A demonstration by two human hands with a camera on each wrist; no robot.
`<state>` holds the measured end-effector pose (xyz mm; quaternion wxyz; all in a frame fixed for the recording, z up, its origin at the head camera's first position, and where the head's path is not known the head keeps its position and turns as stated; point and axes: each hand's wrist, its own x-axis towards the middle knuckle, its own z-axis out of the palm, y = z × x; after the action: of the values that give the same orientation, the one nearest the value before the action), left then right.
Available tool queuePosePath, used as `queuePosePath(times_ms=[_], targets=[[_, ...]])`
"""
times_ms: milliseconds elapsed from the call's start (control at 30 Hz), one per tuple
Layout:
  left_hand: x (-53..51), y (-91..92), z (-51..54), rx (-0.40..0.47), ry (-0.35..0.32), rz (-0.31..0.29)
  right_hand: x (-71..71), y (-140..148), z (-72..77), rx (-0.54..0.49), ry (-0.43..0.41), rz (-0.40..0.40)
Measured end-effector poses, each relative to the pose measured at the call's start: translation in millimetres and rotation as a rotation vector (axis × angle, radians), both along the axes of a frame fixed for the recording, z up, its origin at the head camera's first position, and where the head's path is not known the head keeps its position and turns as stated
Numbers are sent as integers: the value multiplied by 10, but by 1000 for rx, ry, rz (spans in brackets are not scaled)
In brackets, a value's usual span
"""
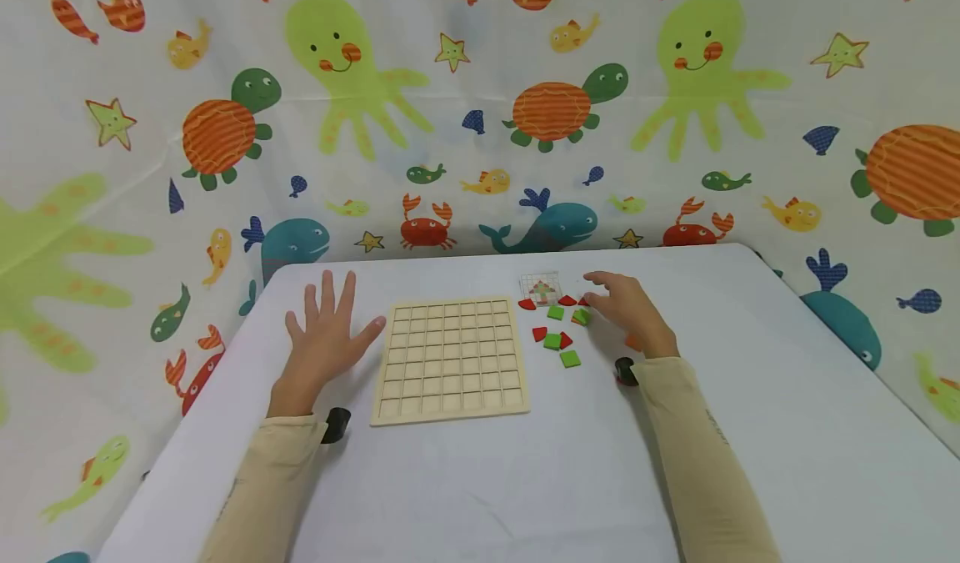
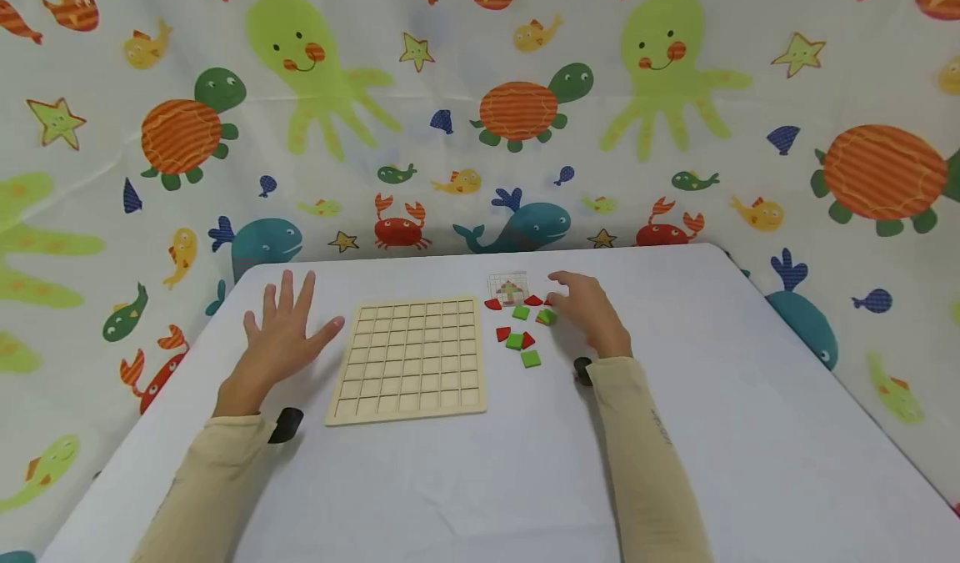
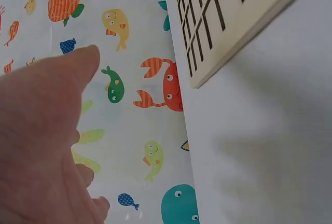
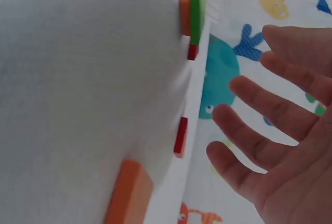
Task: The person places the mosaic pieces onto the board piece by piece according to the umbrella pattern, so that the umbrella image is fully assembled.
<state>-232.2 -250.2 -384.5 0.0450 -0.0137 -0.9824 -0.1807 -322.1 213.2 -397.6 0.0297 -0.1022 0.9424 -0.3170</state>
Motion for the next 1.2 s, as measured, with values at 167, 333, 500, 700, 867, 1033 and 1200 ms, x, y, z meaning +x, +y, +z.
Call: queuePosePath(times_ms=[167, 333, 500, 700, 867, 1033, 1200], targets=[[67, 115, 16, 19, -11, -65, 15, 63, -90, -40, -37, -21], [272, 169, -23, 42, -77, -144, 12, 103, -119, -55, -55, -35], [480, 180, -109, 42, -92, -181, -28, 103, -82, -39, -54, -31], [557, 249, -242, 2, -128, -218, -110, 54, -99, 0, -78, 3], [613, 281, -335, 15, -208, -217, -138, 19, -156, 36, -70, 12], [673, 273, -379, 2, -287, -220, -150, -23, -189, 71, -8, 27], [700, 239, -359, 0, -279, -226, -167, -54, -208, 67, 44, 31]])
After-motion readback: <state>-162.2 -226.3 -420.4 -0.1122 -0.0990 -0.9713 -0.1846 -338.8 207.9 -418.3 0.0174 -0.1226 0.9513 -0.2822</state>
